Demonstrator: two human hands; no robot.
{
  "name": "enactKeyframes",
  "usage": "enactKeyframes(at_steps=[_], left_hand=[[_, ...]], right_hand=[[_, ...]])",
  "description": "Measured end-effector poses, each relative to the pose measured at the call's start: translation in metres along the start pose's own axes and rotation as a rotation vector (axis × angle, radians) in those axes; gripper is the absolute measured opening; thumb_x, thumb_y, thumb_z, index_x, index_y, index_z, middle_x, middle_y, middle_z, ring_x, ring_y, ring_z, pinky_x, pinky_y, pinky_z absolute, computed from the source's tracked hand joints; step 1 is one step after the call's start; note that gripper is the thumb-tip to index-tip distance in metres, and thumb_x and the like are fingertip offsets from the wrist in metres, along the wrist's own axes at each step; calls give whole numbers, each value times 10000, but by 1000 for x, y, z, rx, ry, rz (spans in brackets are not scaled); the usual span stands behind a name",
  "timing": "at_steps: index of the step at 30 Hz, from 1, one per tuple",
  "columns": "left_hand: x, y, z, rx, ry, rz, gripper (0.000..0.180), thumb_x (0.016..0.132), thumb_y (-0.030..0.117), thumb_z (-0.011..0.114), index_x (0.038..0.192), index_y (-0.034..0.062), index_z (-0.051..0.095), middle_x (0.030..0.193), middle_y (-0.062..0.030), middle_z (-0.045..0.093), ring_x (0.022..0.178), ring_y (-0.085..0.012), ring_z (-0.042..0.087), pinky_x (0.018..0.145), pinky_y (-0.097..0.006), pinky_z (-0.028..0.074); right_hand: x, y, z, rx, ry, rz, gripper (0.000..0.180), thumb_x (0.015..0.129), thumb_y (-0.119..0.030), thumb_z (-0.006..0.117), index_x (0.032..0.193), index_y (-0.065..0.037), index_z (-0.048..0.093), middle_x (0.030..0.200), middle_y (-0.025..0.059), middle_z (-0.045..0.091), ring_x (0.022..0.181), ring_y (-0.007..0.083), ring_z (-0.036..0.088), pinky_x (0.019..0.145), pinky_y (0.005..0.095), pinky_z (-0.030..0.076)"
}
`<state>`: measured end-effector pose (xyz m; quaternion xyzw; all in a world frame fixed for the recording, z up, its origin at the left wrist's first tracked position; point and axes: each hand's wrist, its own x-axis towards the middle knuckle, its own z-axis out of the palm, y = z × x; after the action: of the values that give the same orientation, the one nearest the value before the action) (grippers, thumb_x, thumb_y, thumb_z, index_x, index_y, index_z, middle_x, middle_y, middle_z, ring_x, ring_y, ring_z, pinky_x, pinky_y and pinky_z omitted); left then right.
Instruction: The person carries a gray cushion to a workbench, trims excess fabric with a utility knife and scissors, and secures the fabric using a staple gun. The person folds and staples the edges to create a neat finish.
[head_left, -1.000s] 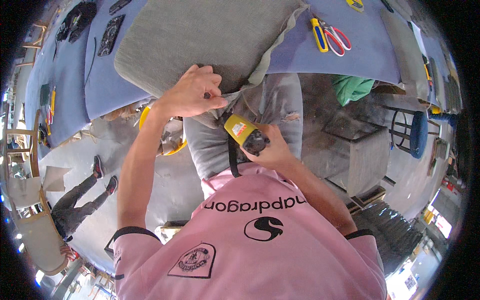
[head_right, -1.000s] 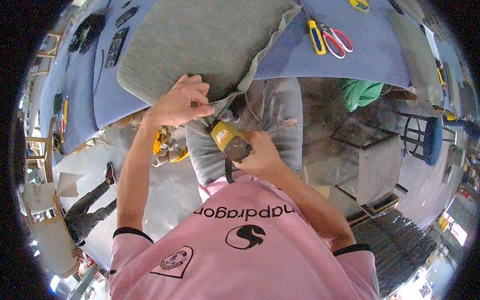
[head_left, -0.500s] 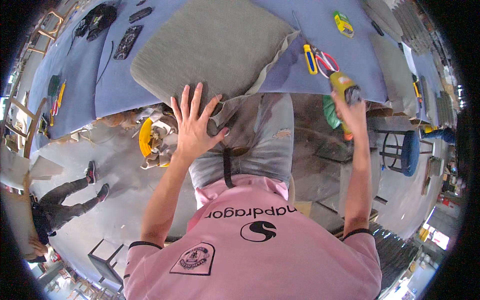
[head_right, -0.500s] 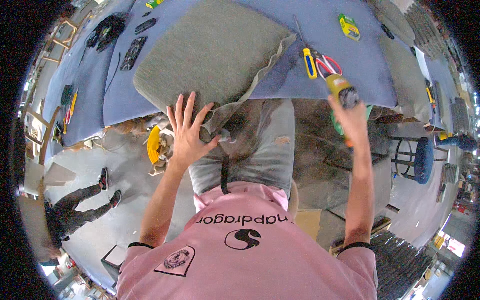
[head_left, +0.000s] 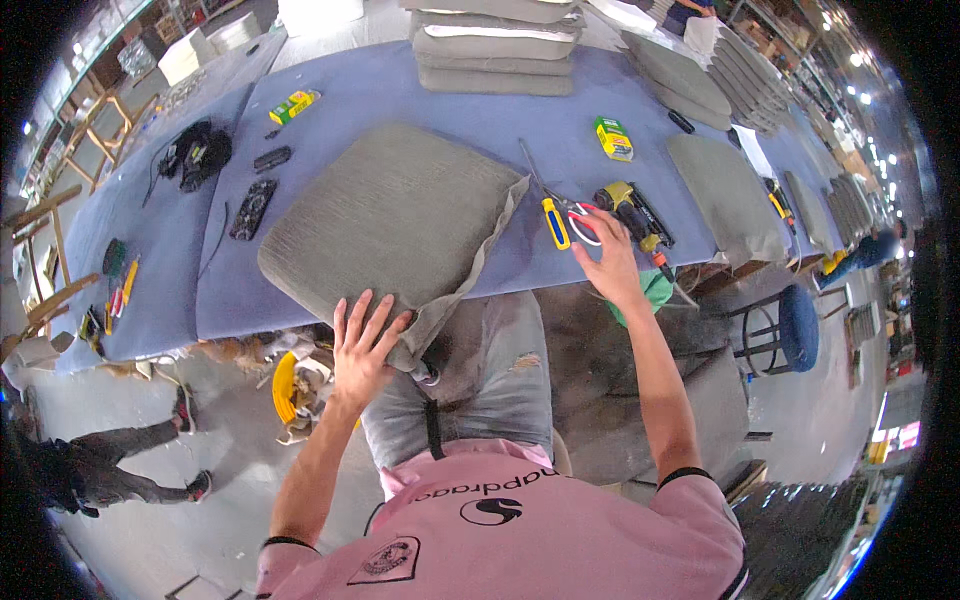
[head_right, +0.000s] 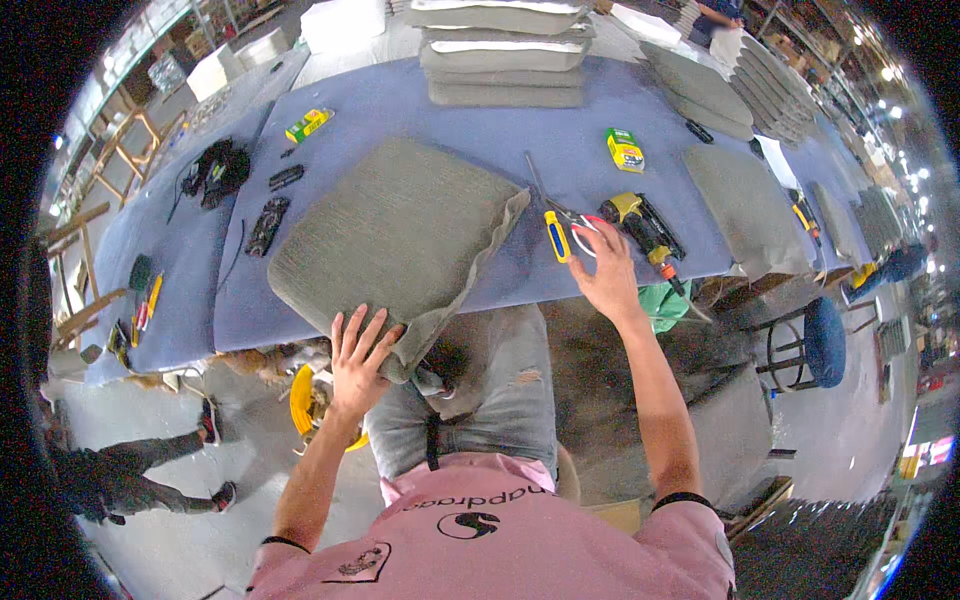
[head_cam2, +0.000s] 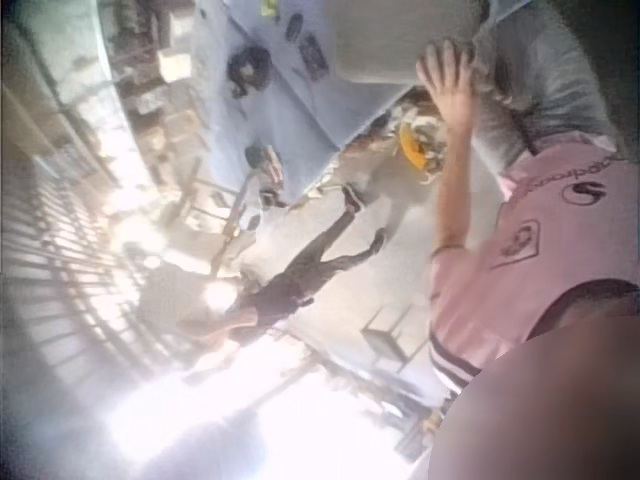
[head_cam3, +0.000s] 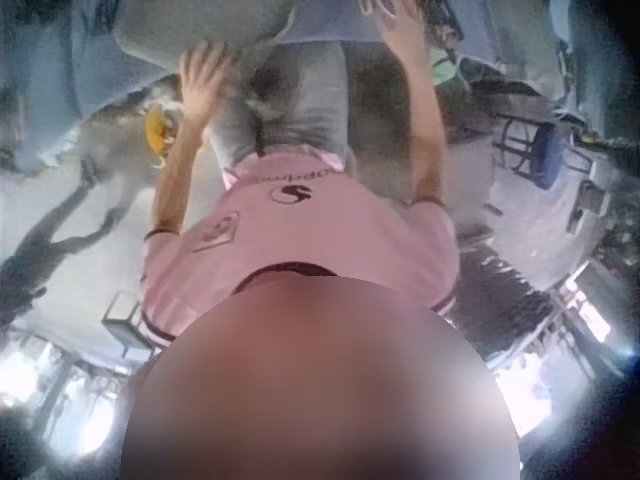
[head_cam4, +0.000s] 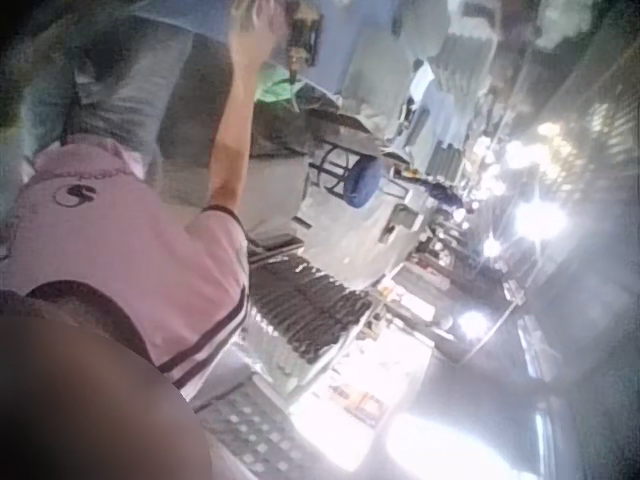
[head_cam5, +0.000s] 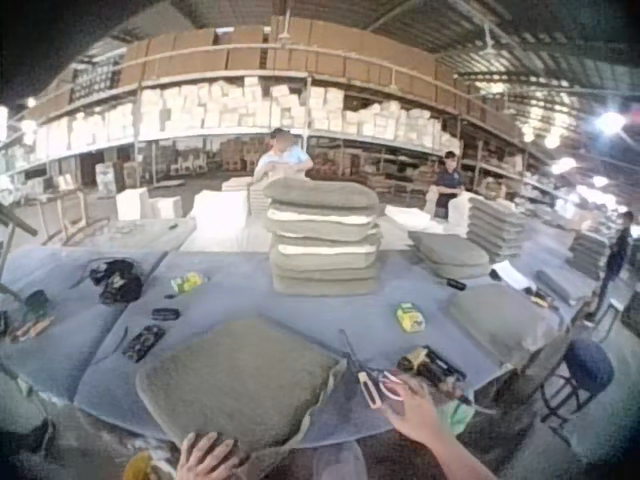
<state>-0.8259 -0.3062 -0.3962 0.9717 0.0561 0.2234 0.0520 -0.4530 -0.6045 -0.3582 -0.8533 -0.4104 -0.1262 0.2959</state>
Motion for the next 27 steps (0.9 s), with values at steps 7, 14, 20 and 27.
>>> enactKeyframes(at_steps=[7, 14, 20, 27], left_hand=[[37, 8, -187, -263, 908, -201, 701, 972, 563, 818, 1409, 36, 672, 1458, -207, 697, 1284, -367, 713, 1062, -570, 599], [-36, -46, -184, -871, 944, -697, 655, 1104, 421, 675, 1609, 28, 532, 1542, -142, 614, 1419, -297, 591, 1228, -496, 447], [-16, -96, -29, -788, 616, -1061, 557, 1176, 351, 612, 1561, -40, 519, 1169, -35, 636, 1080, -127, 553, 983, -305, 473], [-22, -98, 49, -146, 385, -809, 678, 1118, 282, 585, 1704, 12, 377, 1709, -248, 479, 1579, -429, 450, 1271, -564, 357]], right_hand=[[-1, -52, -33, 598, -35, 122, 887, 1101, -292, 663, 1794, -54, 163, 1813, 204, 305, 1541, 357, 501, 1279, 506, 411], [-47, -120, 0, 678, 428, 115, 702, 1122, -287, 526, 1717, 15, 308, 1701, 260, 465, 1470, 381, 576, 1241, 490, 427], [-33, -93, 48, 267, 19, 328, 568, 1127, -459, 623, 1500, -33, 585, 1240, 310, 751, 1146, 473, 756, 967, 540, 577], [67, 33, 84, -208, -60, 127, 417, 1064, -458, 707, 1137, -48, 738, 1026, 191, 795, 953, 438, 769, 808, 545, 597]])
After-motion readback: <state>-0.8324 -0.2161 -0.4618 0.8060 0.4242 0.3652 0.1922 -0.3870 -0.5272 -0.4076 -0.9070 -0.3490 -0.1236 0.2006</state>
